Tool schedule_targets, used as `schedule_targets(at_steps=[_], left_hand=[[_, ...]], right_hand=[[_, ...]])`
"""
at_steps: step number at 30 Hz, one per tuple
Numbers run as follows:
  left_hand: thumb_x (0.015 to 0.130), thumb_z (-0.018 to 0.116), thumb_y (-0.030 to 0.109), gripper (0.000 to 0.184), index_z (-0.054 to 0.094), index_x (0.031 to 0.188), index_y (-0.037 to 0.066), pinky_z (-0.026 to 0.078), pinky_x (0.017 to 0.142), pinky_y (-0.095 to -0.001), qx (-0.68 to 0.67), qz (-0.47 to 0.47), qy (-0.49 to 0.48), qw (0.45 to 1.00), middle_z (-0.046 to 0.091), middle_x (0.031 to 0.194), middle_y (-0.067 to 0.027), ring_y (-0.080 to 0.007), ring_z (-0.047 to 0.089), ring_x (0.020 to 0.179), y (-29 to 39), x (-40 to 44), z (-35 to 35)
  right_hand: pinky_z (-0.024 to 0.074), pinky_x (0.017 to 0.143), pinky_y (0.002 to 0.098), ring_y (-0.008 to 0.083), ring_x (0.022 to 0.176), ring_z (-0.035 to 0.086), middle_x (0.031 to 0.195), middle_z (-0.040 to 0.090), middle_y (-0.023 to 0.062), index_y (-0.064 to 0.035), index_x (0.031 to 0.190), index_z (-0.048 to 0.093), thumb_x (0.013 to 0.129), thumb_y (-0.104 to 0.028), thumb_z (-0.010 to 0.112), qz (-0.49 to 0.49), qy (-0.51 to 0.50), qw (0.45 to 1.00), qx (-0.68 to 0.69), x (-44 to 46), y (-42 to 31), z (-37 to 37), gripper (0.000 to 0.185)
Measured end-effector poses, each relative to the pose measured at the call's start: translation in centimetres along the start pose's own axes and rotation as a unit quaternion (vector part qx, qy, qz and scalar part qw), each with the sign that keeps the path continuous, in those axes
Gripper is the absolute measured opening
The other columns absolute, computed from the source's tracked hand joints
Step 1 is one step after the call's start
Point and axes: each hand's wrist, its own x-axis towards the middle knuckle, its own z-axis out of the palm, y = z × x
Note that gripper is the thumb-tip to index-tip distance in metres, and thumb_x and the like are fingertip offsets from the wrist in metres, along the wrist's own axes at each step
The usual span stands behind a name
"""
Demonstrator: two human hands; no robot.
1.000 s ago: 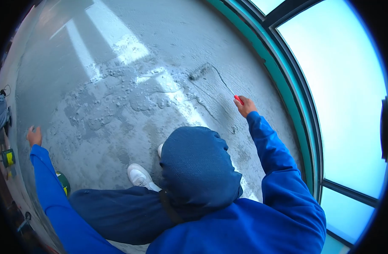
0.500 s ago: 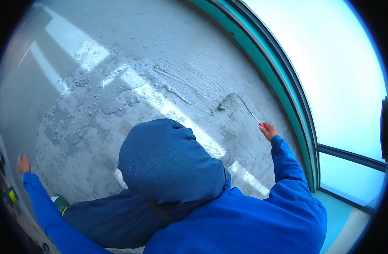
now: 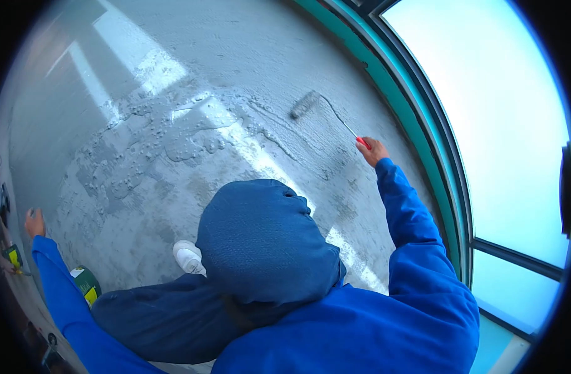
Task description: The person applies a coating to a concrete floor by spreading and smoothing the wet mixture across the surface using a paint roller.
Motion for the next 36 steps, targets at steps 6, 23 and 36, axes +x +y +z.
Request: schedule_targets(at_steps=[6,23,36], left_hand=[[0.078,0.059,0.036,0.052,0.054,0.119,0.004,0.036,0.096,-0.039,0.003,-0.026,-0.006,1.0,0.055,0.119,-0.0182,-0.034,0.048,0.113,-2.7,-1.2,-1.4],[0.079,0.059,0.038,0.053,0.054,0.12,0.005,0.038,0.095,-0.0389,0.009,-0.054,-0.024,0.998,0.053,0.122,-0.0169,-0.0331,0.048,0.115,-1.5,-0.9,-0.2],[0.079,0.059,0.038,0.052,0.054,0.118,0.004,0.041,0.092,-0.0396,-0.001,-0.003,-0.036,0.999,0.054,0.119,-0.0199,-0.0344,0.052,0.107,3.4,0.7,0.7]], right_hand=[[0.0454,0.084,0.0419,0.0339,0.096,0.059,0.102,0.063,0.0152,-0.0131,0.108,0.062,0.082,-0.043,0.053,-0.042,0.002,0.999,-0.006,10.8,-13.9,0.3,0.041],[0.0475,0.077,0.0417,0.0357,0.086,0.061,0.093,0.064,0.0187,-0.0104,0.104,0.063,0.082,-0.042,0.056,0.014,-0.005,1.0,-0.017,-0.7,-7.8,0.7,0.039],[0.0466,0.076,0.0398,0.0315,0.086,0.061,0.091,0.064,0.0166,-0.0086,0.106,0.062,0.081,-0.04,0.058,0.165,-0.036,0.986,0.012,-22.1,10.3,-2.3,0.04]])
